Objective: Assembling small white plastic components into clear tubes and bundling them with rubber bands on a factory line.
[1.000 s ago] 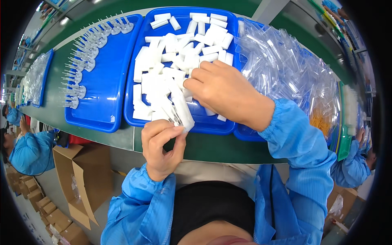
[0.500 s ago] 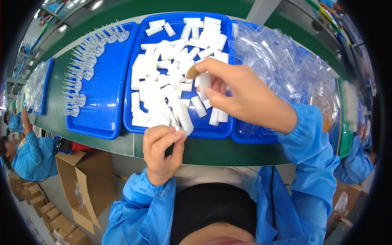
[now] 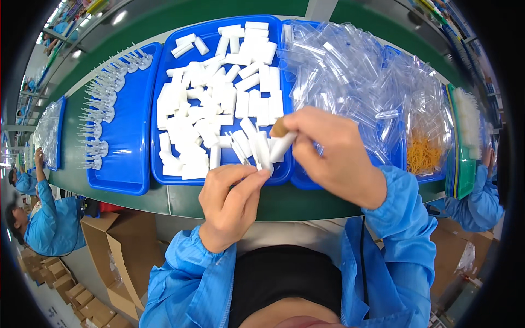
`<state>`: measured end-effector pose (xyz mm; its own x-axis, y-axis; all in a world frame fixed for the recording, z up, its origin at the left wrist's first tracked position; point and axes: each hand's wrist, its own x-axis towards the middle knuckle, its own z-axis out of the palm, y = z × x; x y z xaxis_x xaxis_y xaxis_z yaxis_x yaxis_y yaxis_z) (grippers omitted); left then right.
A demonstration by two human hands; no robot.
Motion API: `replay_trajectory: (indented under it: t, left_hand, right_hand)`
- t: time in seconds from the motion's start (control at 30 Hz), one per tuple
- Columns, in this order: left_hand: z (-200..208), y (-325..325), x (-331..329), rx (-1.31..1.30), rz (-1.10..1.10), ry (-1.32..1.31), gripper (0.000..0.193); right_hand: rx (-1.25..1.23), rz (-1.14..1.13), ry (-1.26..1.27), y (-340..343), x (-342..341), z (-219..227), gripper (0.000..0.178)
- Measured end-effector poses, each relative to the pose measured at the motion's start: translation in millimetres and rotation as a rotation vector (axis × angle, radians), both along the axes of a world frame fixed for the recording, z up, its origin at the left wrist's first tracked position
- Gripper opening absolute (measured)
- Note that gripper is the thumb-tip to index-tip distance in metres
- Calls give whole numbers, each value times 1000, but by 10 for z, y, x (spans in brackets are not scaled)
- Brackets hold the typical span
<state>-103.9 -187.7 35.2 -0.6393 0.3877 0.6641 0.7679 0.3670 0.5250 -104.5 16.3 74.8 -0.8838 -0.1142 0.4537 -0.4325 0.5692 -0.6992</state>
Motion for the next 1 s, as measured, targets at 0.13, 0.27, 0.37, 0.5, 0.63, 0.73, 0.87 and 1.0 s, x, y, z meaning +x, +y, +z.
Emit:
replay_trajectory:
  t: [0.13, 0.27, 0.37, 0.5, 0.63, 0.73, 0.87, 1.0]
  left_hand:
    - [0, 99, -48, -22, 4, -16, 34]
    - [25, 150, -57, -20, 27, 3, 35]
    - [16, 133, -41, -48, 29, -11, 35]
    - [-5, 140, -23, -63, 15, -12, 35]
    - [13, 176, -39, -42, -11, 3, 35]
    - [24, 136, -48, -57, 8, 7, 35]
    - [12, 137, -60, -42, -26, -8, 35]
    - [4, 105, -60, -44, -60, -1, 36]
  right_hand:
    - [95, 58, 38, -80, 132, 70, 28]
    - [303, 99, 135, -76, 217, 57, 29]
    - [439, 163, 102, -40, 238, 160, 28]
    - [404, 158, 165, -2, 224, 74, 27]
    - [361, 150, 148, 31, 197, 39, 27]
    - [292, 117, 154, -7, 163, -9, 31]
    - [199, 102, 106, 11, 143, -43, 36]
    - [110, 125, 77, 68, 121, 3, 32]
